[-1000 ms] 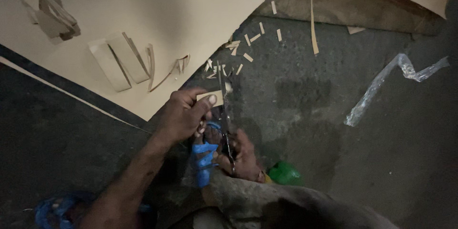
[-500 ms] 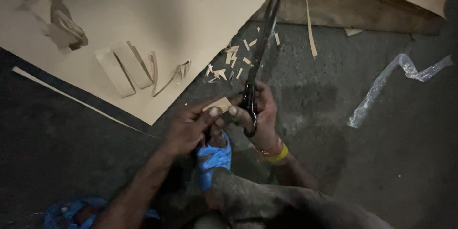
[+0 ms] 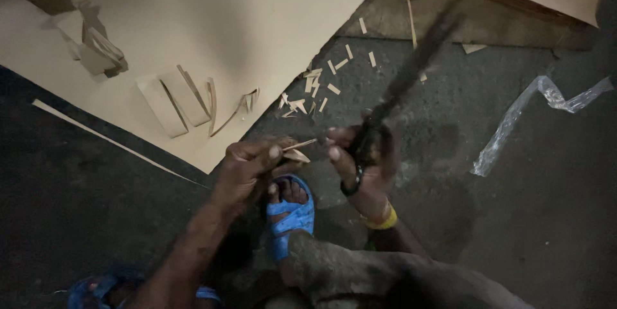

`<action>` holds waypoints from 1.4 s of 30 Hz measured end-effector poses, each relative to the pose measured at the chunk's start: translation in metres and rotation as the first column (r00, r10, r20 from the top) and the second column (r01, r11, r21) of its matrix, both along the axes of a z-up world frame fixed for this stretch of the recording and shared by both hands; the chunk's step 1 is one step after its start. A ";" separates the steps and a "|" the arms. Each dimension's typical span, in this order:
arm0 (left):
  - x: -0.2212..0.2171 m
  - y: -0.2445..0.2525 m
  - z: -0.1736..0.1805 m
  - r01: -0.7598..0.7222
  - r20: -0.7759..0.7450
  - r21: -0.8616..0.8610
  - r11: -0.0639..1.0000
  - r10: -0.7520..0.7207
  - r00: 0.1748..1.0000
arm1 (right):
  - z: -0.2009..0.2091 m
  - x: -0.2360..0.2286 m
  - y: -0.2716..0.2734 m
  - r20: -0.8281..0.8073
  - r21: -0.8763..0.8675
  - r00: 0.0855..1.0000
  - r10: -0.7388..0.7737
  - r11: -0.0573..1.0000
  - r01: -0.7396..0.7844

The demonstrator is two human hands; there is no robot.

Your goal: The person sits on the floor and uses scissors to cut a long strip of light-colored paper into small rectangular pieces. The cut pieces accumulate on the floor and on a larger sheet of paper nearby.

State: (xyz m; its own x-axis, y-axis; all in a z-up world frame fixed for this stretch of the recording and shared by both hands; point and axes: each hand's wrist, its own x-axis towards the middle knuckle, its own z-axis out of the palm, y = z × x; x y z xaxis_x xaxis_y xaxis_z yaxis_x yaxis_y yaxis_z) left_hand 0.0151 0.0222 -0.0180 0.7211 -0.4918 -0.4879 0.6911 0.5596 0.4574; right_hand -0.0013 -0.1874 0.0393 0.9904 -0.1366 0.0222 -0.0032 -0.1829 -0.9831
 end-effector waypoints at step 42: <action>0.002 0.008 -0.010 0.089 0.218 0.172 0.981 -0.126 0.968 | 0.001 0.001 0.018 -0.521 0.333 0.840 0.152 0.942 0.036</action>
State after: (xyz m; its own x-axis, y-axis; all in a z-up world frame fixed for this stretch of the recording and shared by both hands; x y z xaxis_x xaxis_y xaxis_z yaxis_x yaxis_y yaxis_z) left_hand 0.0172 0.0298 -0.0279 0.7689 -0.5020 -0.3960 0.6110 0.3946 0.6862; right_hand -0.0001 -0.1692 0.0404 0.8391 0.0154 -0.5438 -0.5415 0.1208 -0.8320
